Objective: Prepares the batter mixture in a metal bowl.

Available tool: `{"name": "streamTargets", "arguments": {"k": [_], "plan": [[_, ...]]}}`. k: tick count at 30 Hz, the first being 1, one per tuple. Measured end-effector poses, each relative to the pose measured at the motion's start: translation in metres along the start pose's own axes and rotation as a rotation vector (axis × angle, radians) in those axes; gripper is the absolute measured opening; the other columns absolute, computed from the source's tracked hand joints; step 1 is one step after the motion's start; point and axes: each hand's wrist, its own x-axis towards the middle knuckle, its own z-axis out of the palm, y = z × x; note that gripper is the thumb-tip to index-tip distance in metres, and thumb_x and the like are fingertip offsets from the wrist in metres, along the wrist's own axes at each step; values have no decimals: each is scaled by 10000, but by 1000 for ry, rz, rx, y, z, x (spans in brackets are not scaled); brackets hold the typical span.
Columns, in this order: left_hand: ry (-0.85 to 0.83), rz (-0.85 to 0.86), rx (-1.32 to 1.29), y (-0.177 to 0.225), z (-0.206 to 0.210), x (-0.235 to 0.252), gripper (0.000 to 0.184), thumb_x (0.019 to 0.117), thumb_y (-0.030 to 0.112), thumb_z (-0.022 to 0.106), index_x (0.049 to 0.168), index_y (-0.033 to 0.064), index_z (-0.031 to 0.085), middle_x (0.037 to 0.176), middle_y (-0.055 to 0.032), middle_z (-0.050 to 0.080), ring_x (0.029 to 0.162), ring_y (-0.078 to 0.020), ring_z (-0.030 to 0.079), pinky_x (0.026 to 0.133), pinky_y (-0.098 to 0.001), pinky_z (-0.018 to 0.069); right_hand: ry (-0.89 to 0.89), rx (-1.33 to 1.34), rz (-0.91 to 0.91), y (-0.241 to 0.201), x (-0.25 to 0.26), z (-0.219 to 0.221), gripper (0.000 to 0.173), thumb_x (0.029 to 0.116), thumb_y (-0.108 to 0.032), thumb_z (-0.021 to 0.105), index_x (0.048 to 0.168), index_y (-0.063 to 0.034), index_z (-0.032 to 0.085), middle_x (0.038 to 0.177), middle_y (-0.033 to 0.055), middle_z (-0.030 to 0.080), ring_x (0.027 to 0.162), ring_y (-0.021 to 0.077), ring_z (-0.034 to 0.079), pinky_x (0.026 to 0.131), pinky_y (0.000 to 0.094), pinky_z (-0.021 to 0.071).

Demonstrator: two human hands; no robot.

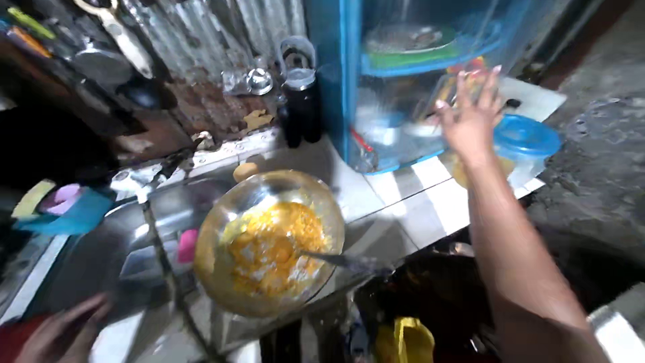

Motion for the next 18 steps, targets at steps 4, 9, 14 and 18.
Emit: {"name": "streamTargets", "arguments": {"k": [4,9,14,18], "plan": [[-92,-87,-133,10,63,45,427,980,226,609,1314,-39,580,1279,-137,622,1034,-111,656,887,-316,576,-479,242,-218,-113,-78,-37,372,1048,-275,613,1324,-27,641,1293,245,647,1081,366,695,907,562,580],[-404,-240,-206,30,117,71,691,1018,357,585,1569,39,319,1505,-194,472,1298,-225,553,1054,-406,489,-1032,-127,-415,-219,-176,-10,313,1013,-332,672,1091,-39,749,1162,153,672,1077,328,668,939,549,550],[-463,-338,-488,19,135,72,980,809,41,671,1629,104,138,1577,-177,357,1350,-205,489,1046,-364,484,-1355,-559,-280,-256,-214,27,249,1034,-18,516,1216,92,645,1262,295,644,1242,474,591,1064,632,433],[-575,-425,-503,21,128,73,905,875,-23,594,1620,87,92,1504,-216,414,1209,-237,586,900,-386,562,-1204,-621,-219,-272,-205,18,229,1003,-15,585,1199,-23,703,1152,238,703,1113,462,661,899,645,517]]}}
